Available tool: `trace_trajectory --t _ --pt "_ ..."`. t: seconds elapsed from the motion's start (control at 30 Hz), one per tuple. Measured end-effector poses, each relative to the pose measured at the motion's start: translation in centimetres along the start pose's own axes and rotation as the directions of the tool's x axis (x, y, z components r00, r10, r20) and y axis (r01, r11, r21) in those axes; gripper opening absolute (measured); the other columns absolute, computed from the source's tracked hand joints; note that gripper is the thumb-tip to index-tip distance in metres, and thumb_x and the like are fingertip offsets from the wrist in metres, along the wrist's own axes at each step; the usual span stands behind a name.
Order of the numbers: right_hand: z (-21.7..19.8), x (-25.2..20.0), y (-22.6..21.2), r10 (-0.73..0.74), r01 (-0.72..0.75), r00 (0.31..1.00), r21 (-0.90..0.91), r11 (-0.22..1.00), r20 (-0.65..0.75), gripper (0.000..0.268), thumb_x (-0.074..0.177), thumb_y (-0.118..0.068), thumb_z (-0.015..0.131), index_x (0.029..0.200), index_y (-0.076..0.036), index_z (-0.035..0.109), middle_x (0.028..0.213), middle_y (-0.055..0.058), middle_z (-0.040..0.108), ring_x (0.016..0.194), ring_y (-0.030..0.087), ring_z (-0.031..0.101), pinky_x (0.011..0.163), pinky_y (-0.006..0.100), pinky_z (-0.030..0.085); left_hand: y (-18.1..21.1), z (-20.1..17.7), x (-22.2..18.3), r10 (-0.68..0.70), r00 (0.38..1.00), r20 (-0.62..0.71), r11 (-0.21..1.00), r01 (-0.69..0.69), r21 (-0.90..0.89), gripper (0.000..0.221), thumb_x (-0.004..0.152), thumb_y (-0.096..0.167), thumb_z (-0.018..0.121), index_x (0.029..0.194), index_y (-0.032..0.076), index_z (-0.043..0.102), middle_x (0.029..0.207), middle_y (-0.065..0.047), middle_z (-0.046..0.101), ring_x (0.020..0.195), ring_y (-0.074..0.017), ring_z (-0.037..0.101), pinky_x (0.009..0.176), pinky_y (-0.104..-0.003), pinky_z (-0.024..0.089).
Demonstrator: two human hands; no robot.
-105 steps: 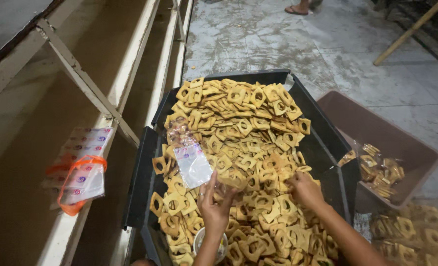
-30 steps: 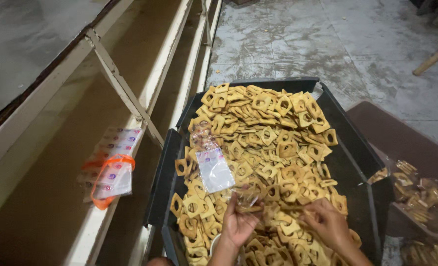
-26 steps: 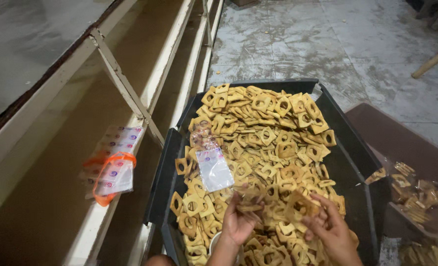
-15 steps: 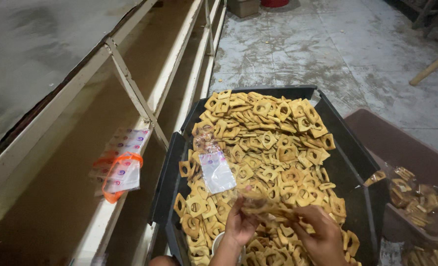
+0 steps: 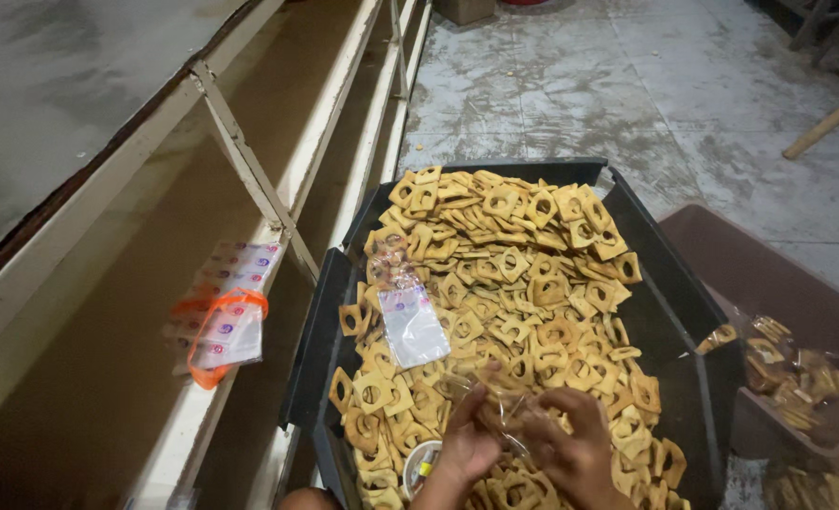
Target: The person sits on the floor and repeatedly scoops square-shaped snacks from a large black bin into small clear plastic bags. They seal each bag and place it into a brown container to the right.
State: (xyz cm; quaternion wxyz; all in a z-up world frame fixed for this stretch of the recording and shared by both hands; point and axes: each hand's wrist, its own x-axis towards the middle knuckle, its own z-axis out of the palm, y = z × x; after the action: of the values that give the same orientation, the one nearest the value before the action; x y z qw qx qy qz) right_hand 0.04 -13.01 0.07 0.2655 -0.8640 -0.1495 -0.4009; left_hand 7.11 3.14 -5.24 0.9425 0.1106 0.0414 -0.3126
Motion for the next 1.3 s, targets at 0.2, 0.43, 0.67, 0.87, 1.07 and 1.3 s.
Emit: trace_trajectory --t 0.2,0.43,0.67,0.87,1.07,1.3 --pt "-0.2 0.0 -0.2 0.060 -0.058 0.983 -0.014 0.998 0.176 0.041 0.064 -0.022 0.086 0.102 -0.012 0.077 0.127 0.012 0.063 0.118 0.035 0.059 0.095 0.049 0.047 -1.0 -0.4 -0.3 0.002 1.000 0.004 0.998 -0.002 -0.065 0.058 0.090 0.024 0.073 0.143 0.007 0.054 0.114 -0.016 0.070 0.102 -0.0313 0.071 0.090 -0.044 0.062" --pt "0.8 -1.2 1.1 0.158 -0.191 0.953 0.110 0.975 0.259 0.027 0.069 -0.022 0.082 0.095 -0.014 0.081 0.122 0.011 0.065 0.115 0.033 0.061 0.093 0.045 0.048 -1.9 -3.4 0.5 -0.035 0.998 -0.056 0.990 0.026 -0.142 0.046 0.093 0.026 0.071 0.136 0.010 0.062 0.107 -0.014 0.075 0.093 -0.0299 0.071 0.078 -0.043 0.061" --pt "1.2 -2.5 7.2 0.636 -0.710 0.704 0.281 0.646 0.317 0.020 0.080 -0.008 0.067 0.099 -0.012 0.068 0.106 0.005 0.074 0.094 0.016 0.077 0.075 0.027 0.062 2.1 -6.1 2.1 0.208 0.970 0.122 0.978 -0.204 -0.045 0.042 0.113 0.029 0.056 0.132 -0.009 0.052 0.109 -0.035 0.068 0.089 -0.0400 0.071 0.074 -0.048 0.063" --pt "-1.8 -0.1 19.0 0.627 -0.605 0.766 -0.171 0.778 0.143 0.018 0.098 -0.020 0.074 0.089 -0.005 0.076 0.102 0.011 0.071 0.092 0.024 0.069 0.080 0.041 0.059 7.4 -3.7 0.7 0.381 0.821 -0.425 0.900 -0.434 -0.032 0.049 0.092 0.033 0.064 0.135 0.011 0.055 0.117 -0.022 0.069 0.107 -0.0366 0.069 0.098 -0.054 0.057" --pt "5.3 -3.0 16.5 0.531 -0.622 0.539 -0.116 0.775 0.654 0.024 0.089 -0.029 0.064 0.102 -0.013 0.078 0.103 0.006 0.076 0.076 0.016 0.075 0.069 0.036 0.062 7.3 -2.7 1.0 0.359 0.851 -0.383 0.904 -0.419 -0.082 0.054 0.092 0.033 0.069 0.134 0.001 0.055 0.121 -0.025 0.067 0.110 -0.0387 0.067 0.098 -0.054 0.057" --pt "12.6 -1.8 13.2 0.816 -0.453 0.197 -0.688 0.567 0.543 0.044 0.100 -0.049 0.067 0.118 -0.009 0.064 0.097 0.008 0.074 0.084 0.021 0.069 0.067 0.036 0.054 7.6 -4.3 0.9 0.362 0.823 -0.439 0.910 -0.414 -0.027 0.053 0.090 0.036 0.070 0.131 0.007 0.056 0.119 -0.019 0.068 0.107 -0.0342 0.068 0.099 -0.052 0.057"
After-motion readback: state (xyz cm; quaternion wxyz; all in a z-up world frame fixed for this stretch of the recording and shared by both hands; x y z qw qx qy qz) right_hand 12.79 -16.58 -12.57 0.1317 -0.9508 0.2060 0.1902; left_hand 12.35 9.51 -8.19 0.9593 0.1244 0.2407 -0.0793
